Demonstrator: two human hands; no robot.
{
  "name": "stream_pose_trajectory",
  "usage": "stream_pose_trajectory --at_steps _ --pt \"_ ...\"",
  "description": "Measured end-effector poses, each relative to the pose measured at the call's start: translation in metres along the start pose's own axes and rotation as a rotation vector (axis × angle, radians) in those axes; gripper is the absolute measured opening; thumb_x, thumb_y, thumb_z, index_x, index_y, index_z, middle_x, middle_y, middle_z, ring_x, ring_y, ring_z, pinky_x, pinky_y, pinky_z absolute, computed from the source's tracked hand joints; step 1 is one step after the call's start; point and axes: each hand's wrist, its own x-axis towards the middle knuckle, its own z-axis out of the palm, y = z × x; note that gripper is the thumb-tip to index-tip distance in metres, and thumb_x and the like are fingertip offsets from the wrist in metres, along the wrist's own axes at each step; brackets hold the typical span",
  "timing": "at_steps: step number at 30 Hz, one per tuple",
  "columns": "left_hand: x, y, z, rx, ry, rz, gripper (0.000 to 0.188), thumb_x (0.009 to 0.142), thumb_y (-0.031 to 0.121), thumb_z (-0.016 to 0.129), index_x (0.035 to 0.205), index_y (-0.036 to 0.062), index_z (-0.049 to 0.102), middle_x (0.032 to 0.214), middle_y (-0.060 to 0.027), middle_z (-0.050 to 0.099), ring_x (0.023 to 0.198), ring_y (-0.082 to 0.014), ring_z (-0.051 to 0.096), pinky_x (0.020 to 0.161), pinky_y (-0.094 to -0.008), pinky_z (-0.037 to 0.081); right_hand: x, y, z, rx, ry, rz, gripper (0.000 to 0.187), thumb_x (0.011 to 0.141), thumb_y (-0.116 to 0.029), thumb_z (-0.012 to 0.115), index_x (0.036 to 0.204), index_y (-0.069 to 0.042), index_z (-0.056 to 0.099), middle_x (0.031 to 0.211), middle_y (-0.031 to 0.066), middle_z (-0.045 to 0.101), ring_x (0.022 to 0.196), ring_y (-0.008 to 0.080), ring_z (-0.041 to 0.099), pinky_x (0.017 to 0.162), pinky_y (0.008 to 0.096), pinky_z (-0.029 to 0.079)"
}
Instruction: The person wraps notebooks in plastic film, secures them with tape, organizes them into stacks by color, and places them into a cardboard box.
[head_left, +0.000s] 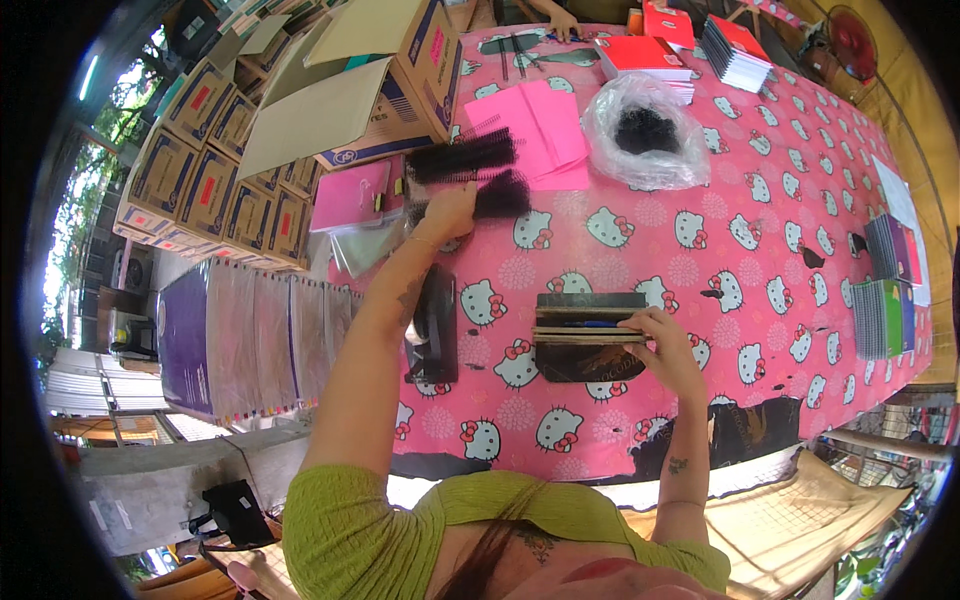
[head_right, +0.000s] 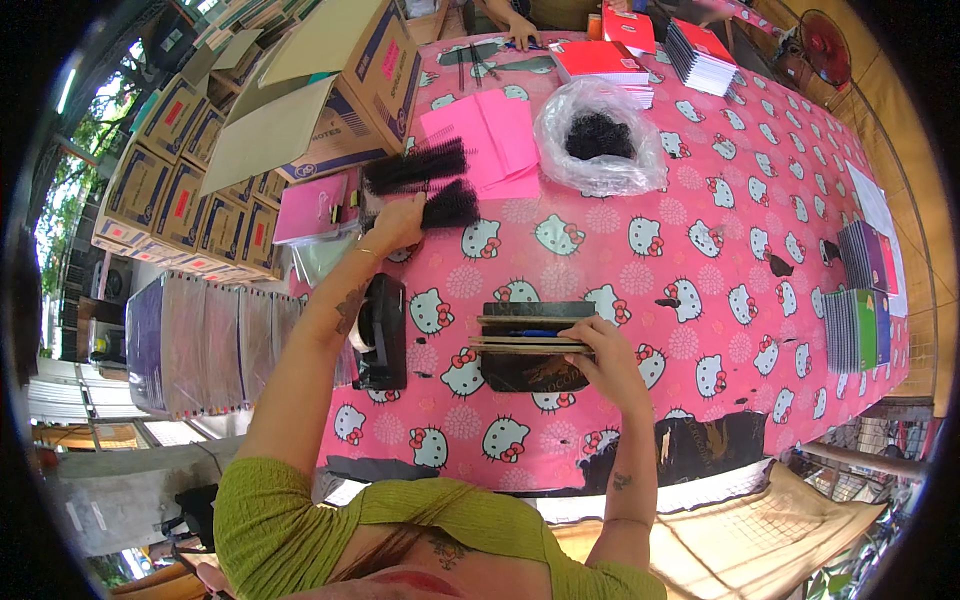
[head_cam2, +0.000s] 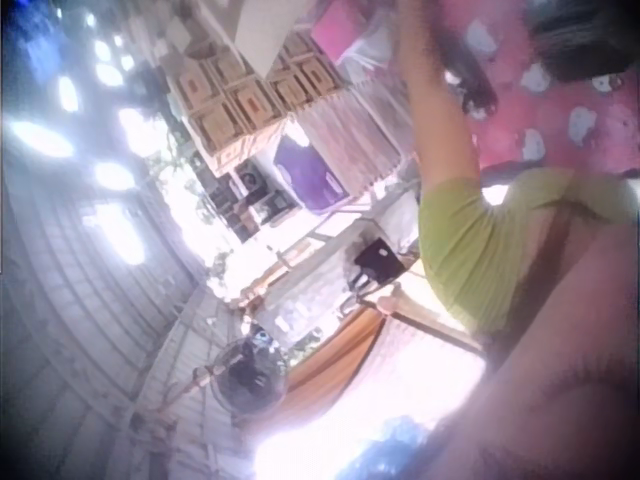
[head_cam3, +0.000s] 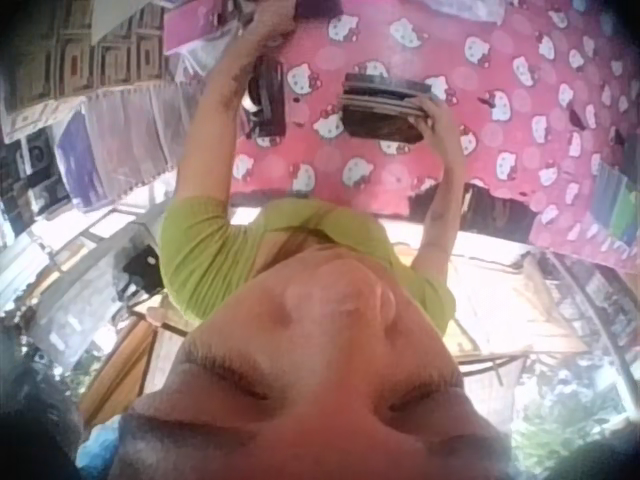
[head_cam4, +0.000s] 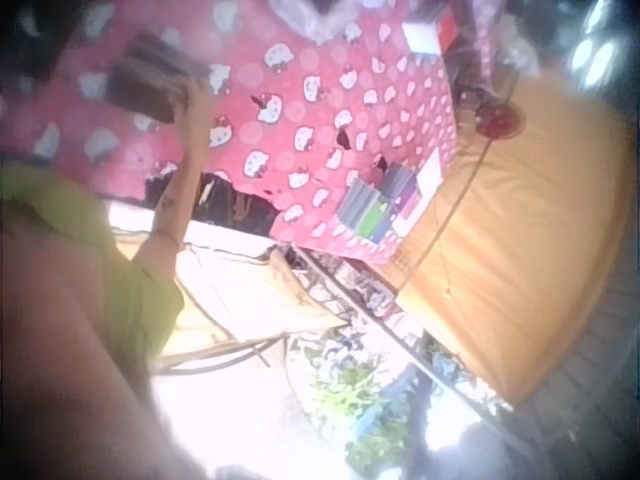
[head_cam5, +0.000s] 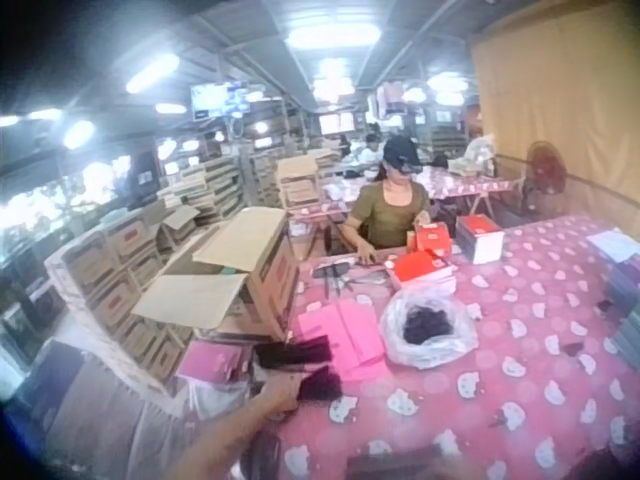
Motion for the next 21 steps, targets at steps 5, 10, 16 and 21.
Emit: stream_pose_trajectory --at_steps 5,10,16,21 --pt "-0.019 0.034 -0.065 -0.137 0.170 -0.034 0.050 0.072 0.022 0.070 0.115 0.0023 0.052 0.098 -0.0260 0.067 0.097 -0.0430 0.065 0.083 -0.0511 0.052 -0.003 0.000 0.002 -0.015 0.039 -0.029 0.033 0.076 0.003 0.071 0.108 -0.004 0.065 0.103 0.0114 0.059 0.098 0.0306 0.059 0.083 0.0375 0.048" --pt "-0.014 0.045 -0.126 0.030 -0.035 -0.037 0.054 0.068 0.032 0.071 0.113 0.0026 0.063 0.110 -0.0258 0.066 0.105 -0.0397 0.065 0.089 -0.0490 0.053 -0.002 -0.002 0.014 -0.078 0.091 0.002 0.033 0.078 0.001 0.070 0.109 -0.005 0.065 0.103 0.0126 0.061 0.100 0.0323 0.059 0.084 0.0388 0.048" --pt "-0.012 0.038 -0.082 -0.300 -0.045 -0.152 0.085 0.058 0.043 0.077 0.127 -0.0025 0.058 0.119 -0.0270 0.064 0.110 -0.0405 0.062 0.095 -0.0429 0.051 -0.006 0.007 0.026 -0.179 0.221 -0.077 0.035 0.076 -0.005 0.072 0.110 -0.008 0.066 0.106 0.0105 0.062 0.101 0.0323 0.058 0.088 0.0403 0.045" --pt "-0.031 0.098 0.018 -0.436 0.018 -0.202 0.131 0.054 0.066 0.080 0.154 0.0081 0.019 0.141 -0.0305 0.046 0.131 -0.0516 0.041 0.112 -0.0520 0.032 -0.004 0.006 0.037 -0.123 0.209 -0.108 0.036 0.076 -0.005 0.072 0.111 -0.009 0.065 0.108 0.0099 0.061 0.103 0.0317 0.057 0.089 0.0402 0.045"
